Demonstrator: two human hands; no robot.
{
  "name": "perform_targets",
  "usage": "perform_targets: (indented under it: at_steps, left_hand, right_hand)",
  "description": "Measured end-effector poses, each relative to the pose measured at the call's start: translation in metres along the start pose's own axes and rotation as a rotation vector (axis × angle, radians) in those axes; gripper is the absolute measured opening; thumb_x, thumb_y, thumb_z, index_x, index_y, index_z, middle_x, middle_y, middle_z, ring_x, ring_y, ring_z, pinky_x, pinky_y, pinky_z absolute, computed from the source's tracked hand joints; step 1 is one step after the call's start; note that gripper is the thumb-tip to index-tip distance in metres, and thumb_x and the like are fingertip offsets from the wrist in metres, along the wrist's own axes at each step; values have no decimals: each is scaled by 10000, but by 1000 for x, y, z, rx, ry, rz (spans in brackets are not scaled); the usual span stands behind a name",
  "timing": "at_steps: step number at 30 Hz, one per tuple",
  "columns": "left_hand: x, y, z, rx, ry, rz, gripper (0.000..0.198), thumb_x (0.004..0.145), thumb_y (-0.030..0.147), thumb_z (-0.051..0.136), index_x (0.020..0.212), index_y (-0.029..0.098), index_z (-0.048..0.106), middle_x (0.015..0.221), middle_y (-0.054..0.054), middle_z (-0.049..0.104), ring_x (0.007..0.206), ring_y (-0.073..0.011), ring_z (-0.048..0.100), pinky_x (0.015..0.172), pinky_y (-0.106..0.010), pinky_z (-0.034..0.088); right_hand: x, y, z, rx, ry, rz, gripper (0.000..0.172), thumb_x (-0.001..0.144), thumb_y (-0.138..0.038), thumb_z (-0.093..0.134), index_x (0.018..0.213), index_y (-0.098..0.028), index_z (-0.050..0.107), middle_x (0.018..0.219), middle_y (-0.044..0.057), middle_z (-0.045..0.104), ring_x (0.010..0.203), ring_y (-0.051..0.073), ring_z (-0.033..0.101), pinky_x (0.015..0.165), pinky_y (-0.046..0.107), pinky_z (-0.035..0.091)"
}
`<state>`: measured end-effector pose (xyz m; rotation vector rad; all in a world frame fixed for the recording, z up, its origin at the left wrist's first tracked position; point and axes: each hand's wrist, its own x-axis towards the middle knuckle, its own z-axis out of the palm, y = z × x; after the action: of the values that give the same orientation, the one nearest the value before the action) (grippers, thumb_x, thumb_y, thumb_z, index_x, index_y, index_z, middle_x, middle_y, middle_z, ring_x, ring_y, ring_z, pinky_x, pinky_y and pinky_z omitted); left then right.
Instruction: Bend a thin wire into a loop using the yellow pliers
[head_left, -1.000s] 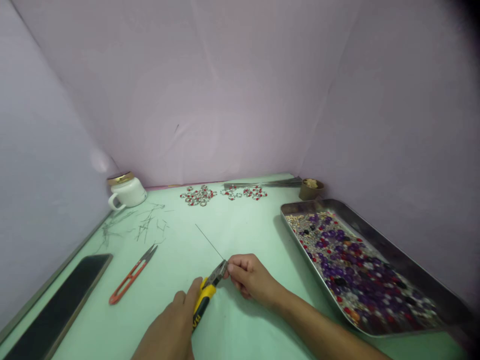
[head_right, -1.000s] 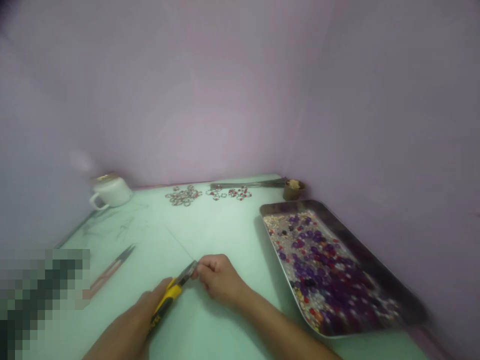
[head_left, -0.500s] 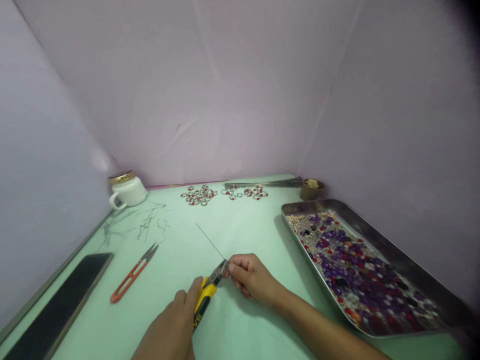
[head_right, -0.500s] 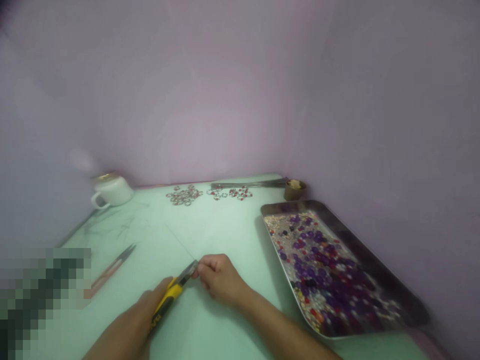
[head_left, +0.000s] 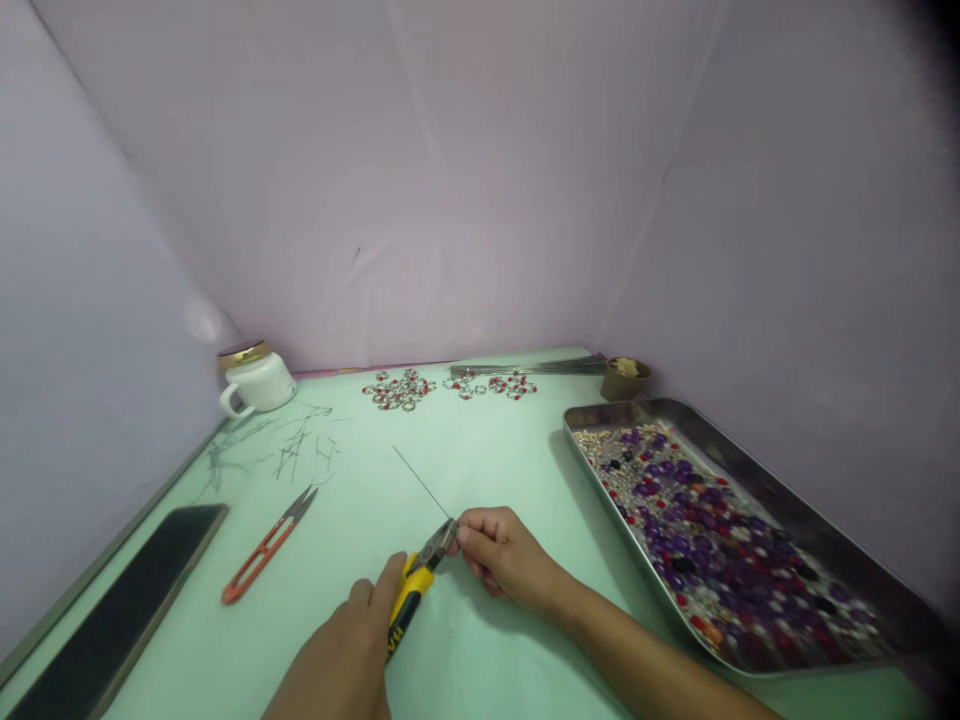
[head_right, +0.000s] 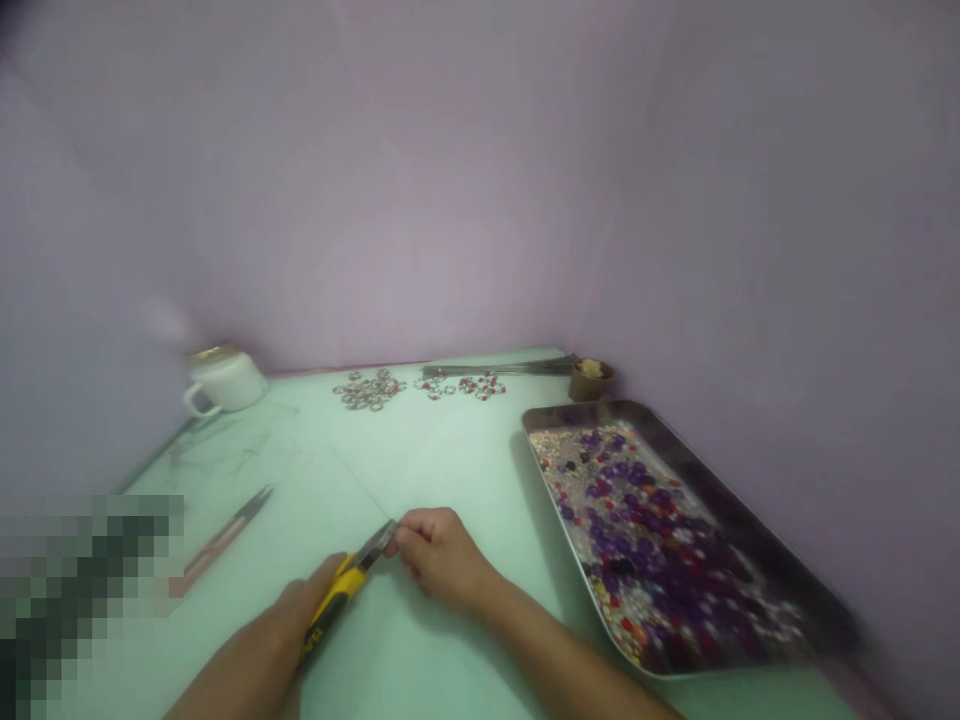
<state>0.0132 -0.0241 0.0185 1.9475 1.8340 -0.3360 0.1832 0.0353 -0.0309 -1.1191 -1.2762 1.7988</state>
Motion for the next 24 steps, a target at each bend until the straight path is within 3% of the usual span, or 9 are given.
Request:
perform_targets:
  at_steps: [8, 14, 24]
  left_hand:
    - [-1, -2, 2, 17, -22, 0, 799, 639, -64, 400, 1377, 187, 228, 1215, -119, 503, 1084, -214, 517, 933, -274, 370]
    - [-2, -4, 5, -3, 64, 31, 761, 654, -61, 371, 1363, 191, 261, 1197, -104, 522, 1124, -195, 490, 941, -248, 356]
    - [-2, -6, 8, -6, 70, 29, 753, 652, -32, 395, 1360, 192, 266, 1182, -101, 532, 1098, -194, 508, 931, -242, 360]
  right_hand:
    - [0, 3, 0, -13, 3, -16, 170, 774, -248, 491, 690, -120, 564, 396, -86, 395, 280, 29, 264, 307, 167, 196]
    - [1, 3, -1, 4, -8, -17, 172, 774, -260, 499, 688, -123, 558, 393, -85, 400, 271, 28, 264, 303, 168, 191]
    - [0, 3, -1, 19, -15, -12, 173, 750, -283, 511, 689, -127, 555, 398, -86, 388, 281, 31, 260, 289, 161, 197]
